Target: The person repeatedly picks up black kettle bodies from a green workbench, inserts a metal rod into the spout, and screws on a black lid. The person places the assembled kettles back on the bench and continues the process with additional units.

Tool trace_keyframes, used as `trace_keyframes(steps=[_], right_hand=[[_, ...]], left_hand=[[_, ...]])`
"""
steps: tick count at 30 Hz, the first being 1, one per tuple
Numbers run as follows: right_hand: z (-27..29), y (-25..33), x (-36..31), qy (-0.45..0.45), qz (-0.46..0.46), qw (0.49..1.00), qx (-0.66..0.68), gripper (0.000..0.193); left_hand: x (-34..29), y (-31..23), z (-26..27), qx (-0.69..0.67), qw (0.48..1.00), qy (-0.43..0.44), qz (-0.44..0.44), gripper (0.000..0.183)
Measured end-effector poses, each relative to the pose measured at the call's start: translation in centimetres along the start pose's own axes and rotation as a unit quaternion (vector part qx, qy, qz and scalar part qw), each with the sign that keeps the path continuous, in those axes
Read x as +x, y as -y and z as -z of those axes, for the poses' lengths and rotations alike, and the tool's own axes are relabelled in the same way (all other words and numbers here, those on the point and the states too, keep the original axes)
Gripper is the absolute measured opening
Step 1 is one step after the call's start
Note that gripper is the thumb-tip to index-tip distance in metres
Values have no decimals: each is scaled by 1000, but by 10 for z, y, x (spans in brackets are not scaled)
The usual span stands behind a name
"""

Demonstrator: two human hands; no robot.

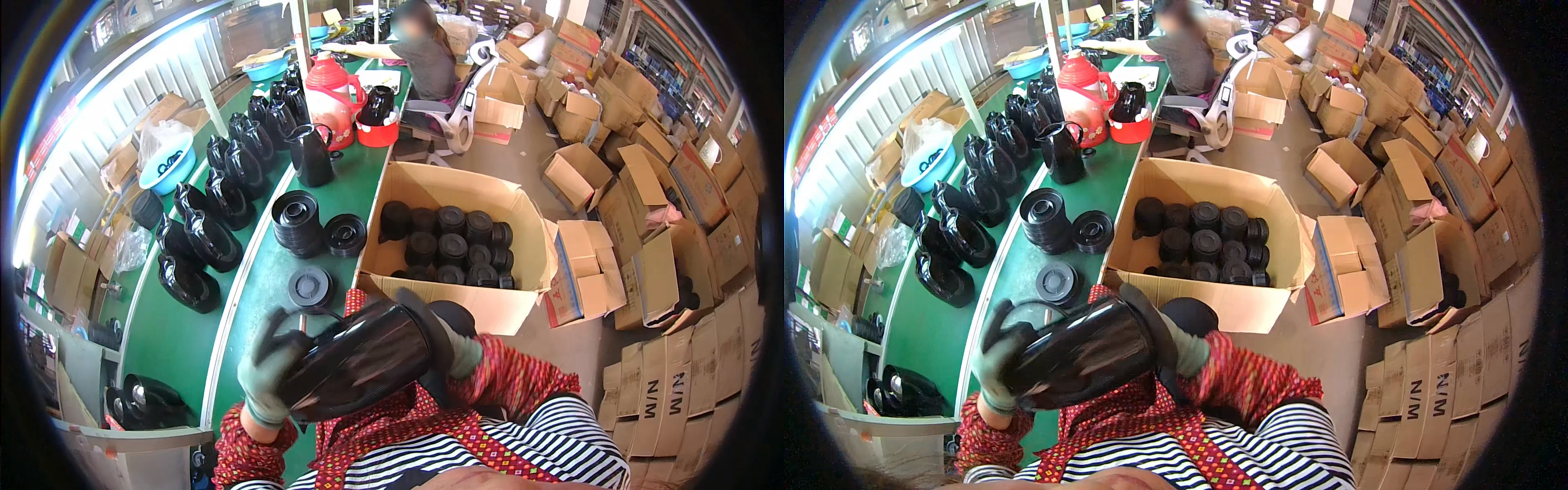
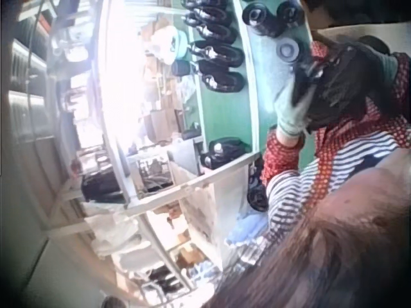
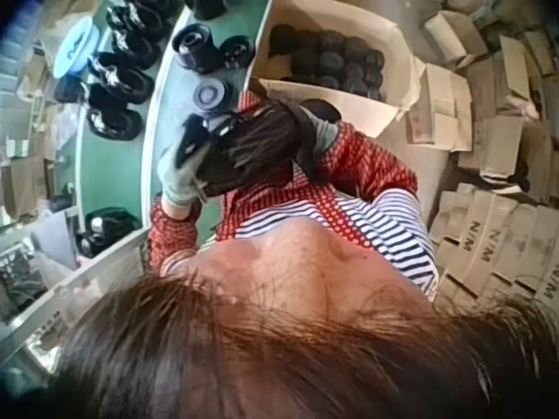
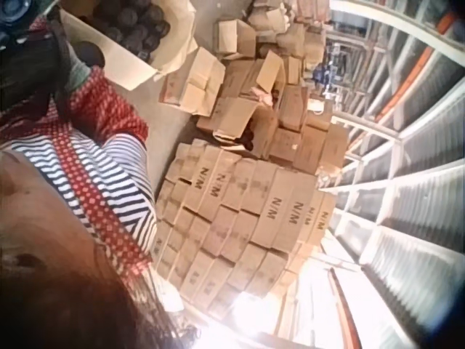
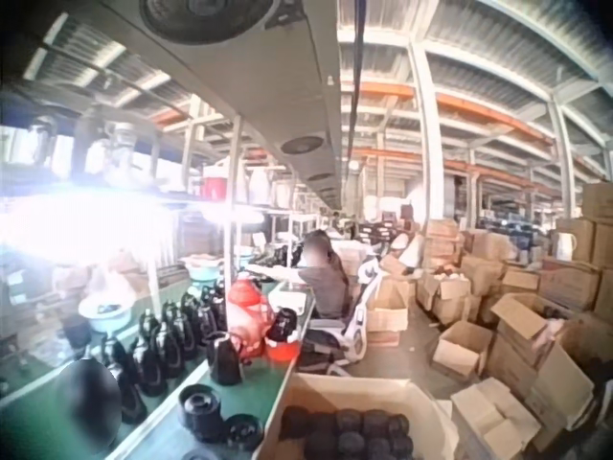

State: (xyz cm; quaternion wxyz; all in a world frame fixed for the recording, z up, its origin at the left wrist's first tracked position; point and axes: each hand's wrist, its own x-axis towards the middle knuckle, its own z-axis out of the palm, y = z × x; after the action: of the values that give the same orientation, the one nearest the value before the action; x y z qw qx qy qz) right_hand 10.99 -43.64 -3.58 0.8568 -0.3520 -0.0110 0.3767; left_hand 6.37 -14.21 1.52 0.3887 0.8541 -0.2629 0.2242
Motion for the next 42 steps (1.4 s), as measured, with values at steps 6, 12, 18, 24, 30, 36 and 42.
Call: trace_keyframes(steps=[6,12,18,24,30,36,42], right_hand=[[-19,-7,-8,52,289,942,-161,91],[-6,3,-9,-53,24,997,-55,83],[-28,3,-27,26,338,899,-278,90],[11,-20,9,-2,192,981,18,73],[2,-30,-17,-62,43,997,2,74],[-14,18,-27,120,449,663,-586,106],[-17,7,-25,1,426,772,-471,72]], left_hand=[[-26,28,-18,-426,866,-47,258,81],[13,-5,0,2,998,61,24,58],[-25,34,-18,-383,895,28,227,57],[24,-9,-18,-212,969,35,121,49],[1,6,0,-93,978,101,155,47],[-52,25,-80,-708,601,178,325,60],[-71,48,-75,-458,828,103,306,61]])
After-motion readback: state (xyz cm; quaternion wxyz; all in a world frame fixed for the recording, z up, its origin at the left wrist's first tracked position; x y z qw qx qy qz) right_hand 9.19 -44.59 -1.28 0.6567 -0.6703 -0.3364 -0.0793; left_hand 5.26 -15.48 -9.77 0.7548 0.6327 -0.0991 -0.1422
